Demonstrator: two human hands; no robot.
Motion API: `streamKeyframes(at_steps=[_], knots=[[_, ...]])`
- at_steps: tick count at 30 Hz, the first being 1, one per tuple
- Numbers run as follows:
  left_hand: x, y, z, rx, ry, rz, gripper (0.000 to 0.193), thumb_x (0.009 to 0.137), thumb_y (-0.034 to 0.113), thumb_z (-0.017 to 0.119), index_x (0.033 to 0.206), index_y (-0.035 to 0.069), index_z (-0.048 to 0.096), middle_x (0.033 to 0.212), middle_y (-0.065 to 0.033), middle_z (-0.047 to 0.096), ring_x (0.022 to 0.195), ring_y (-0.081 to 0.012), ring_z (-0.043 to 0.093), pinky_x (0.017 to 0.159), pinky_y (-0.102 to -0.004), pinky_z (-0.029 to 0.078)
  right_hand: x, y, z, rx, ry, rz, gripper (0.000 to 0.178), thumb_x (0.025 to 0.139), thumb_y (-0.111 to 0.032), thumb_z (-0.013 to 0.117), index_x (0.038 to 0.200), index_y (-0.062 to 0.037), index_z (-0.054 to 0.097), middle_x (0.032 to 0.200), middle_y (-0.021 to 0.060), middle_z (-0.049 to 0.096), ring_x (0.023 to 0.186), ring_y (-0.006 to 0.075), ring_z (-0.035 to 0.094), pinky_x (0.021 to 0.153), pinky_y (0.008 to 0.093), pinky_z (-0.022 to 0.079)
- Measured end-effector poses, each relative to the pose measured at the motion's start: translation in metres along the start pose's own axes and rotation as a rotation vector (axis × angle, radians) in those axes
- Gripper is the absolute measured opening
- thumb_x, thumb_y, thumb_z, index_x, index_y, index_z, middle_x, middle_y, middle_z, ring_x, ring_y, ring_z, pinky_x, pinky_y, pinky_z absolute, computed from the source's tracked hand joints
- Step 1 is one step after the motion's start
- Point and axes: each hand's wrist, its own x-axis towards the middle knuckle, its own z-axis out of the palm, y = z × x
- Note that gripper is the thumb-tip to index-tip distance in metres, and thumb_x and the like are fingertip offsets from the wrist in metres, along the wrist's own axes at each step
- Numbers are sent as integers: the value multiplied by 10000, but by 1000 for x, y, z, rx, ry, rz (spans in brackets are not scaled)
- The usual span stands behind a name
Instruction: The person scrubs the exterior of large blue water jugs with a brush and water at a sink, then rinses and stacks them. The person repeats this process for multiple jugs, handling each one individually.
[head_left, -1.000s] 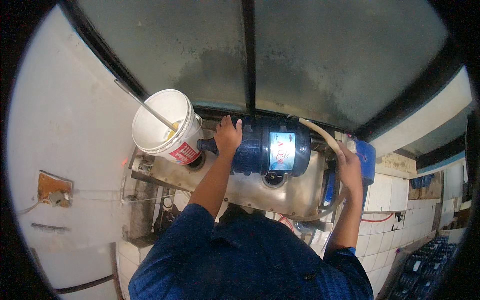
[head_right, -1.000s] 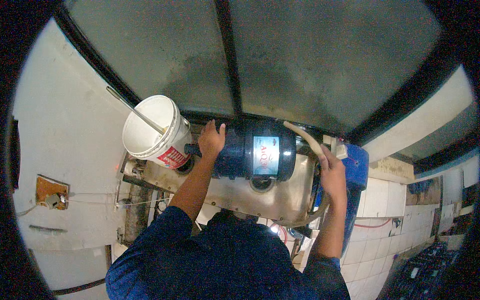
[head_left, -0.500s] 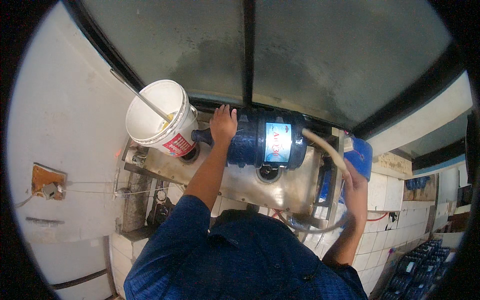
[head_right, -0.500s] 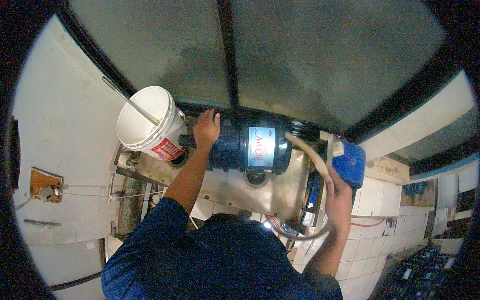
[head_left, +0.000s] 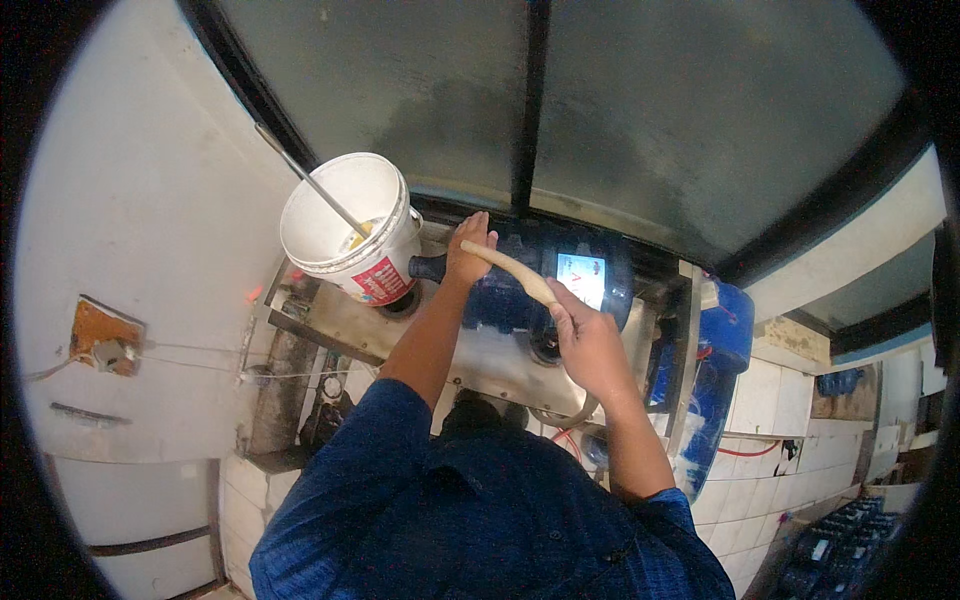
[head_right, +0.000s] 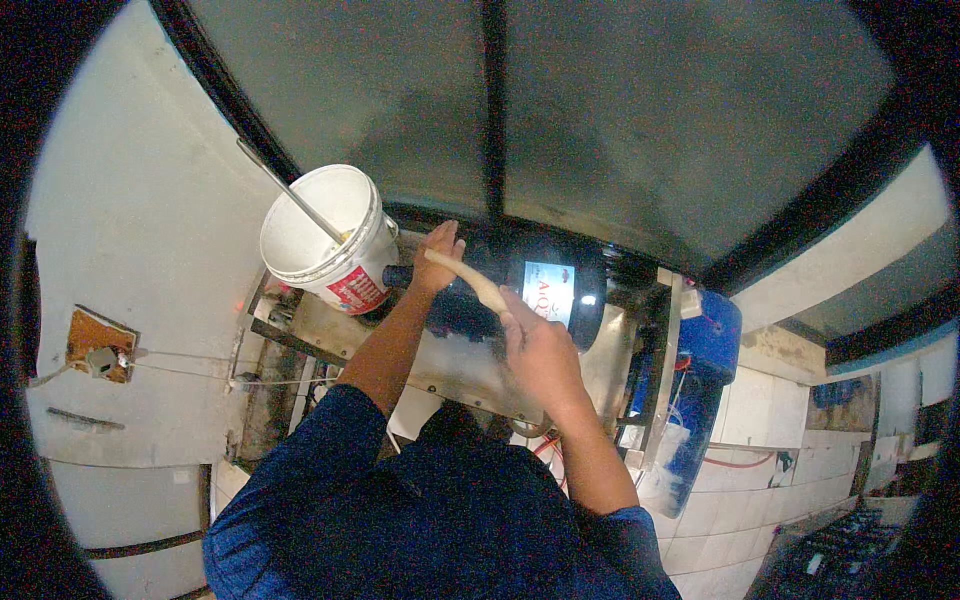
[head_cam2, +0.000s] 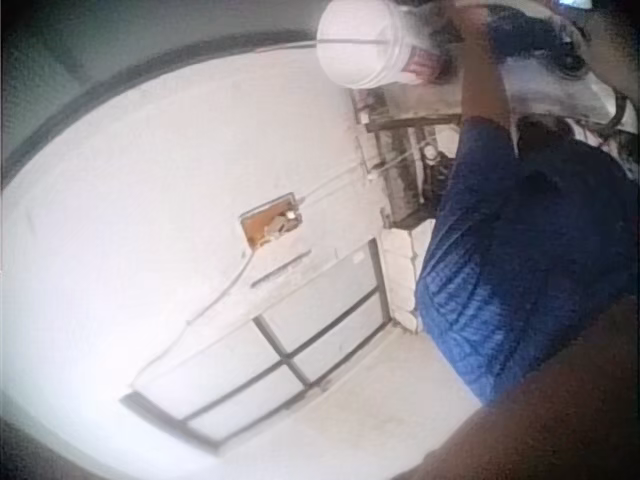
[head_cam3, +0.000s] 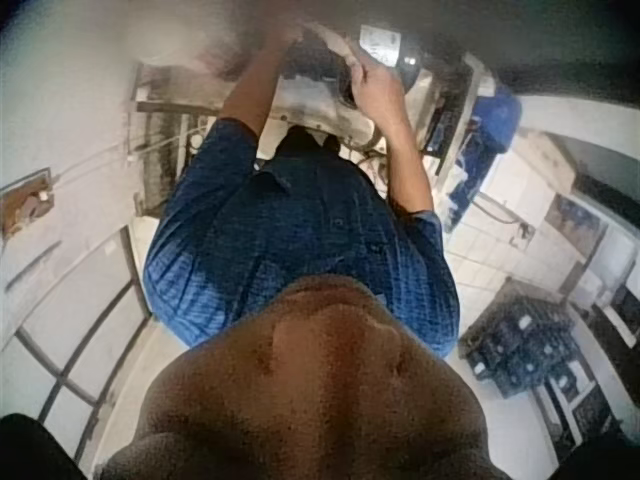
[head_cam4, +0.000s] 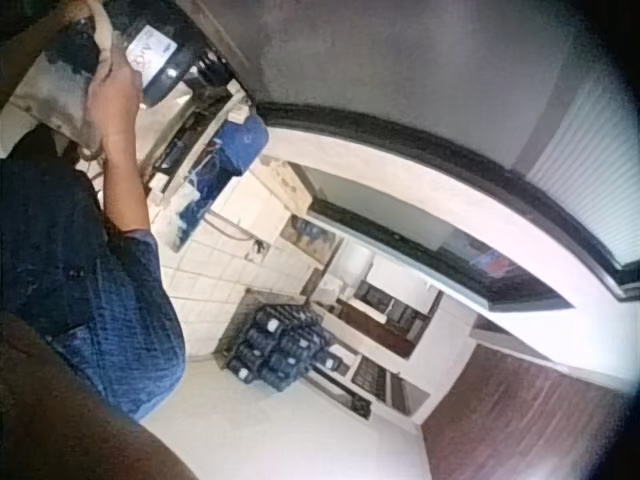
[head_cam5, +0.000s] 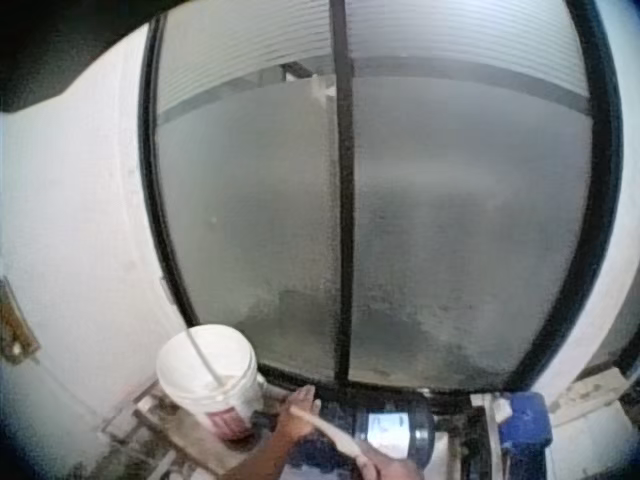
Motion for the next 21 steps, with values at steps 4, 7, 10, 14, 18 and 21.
streamKeyframes(at_steps=[4, 7, 10, 14, 18, 21], knots=[[-4, -10, -18, -320, -50, 58, 670, 952, 380, 652, 1495, 45, 450, 1519, -242, 460, 1412, -402, 427, 1202, -447, 296, 0, 0, 7, 35, 27, 54, 381, 1012, -224, 563, 1386, -167, 606, 998, 287, 685, 947, 466, 679, 835, 510, 541], [-9, -25, -14, -569, -54, 8, 721, 933, 408, 683, 1523, 83, 425, 1496, -260, 478, 1406, -411, 433, 1194, -446, 306, 1, 28, 18, 23, 163, -44, 380, 1022, -203, 555, 1393, -138, 600, 1067, 288, 677, 1000, 440, 686, 845, 464, 546], [-27, -66, 1, -698, -182, -51, 805, 945, 474, 653, 1572, 94, 321, 1488, -276, 474, 1370, -444, 464, 1158, -479, 345, -1, 23, 11, 51, 164, 22, 374, 1032, -197, 544, 1397, -135, 597, 1090, 282, 685, 1014, 428, 692, 856, 415, 548], [-55, -135, -3, -239, -374, 140, 951, 871, 588, 683, 1569, 75, 290, 1417, -297, 526, 1318, -451, 513, 1106, -505, 391, -11, 33, 4, 37, 215, 53, 354, 1043, -200, 546, 1373, -92, 616, 1167, 236, 710, 1065, 326, 719, 896, 362, 543], [-36, -127, -33, -23, -812, 159, 1045, 740, 658, 760, 1499, 44, 389, 1277, -302, 623, 1163, -442, 631, 997, -511, 486, -31, 43, -6, 81, 284, 148, 354, 1040, -145, 557, 1371, -29, 605, 1308, 209, 666, 1181, 238, 664, 991, 339, 501], [-29, -127, -51, -259, -1100, 180, 951, 685, 509, 824, 1420, 21, 469, 1200, -277, 666, 1017, -425, 689, 884, -487, 545, -47, 48, -13, 152, 330, 248, 375, 1050, -186, 559, 1393, -39, 596, 1330, 190, 661, 1241, 229, 618, 1041, 345, 463]])
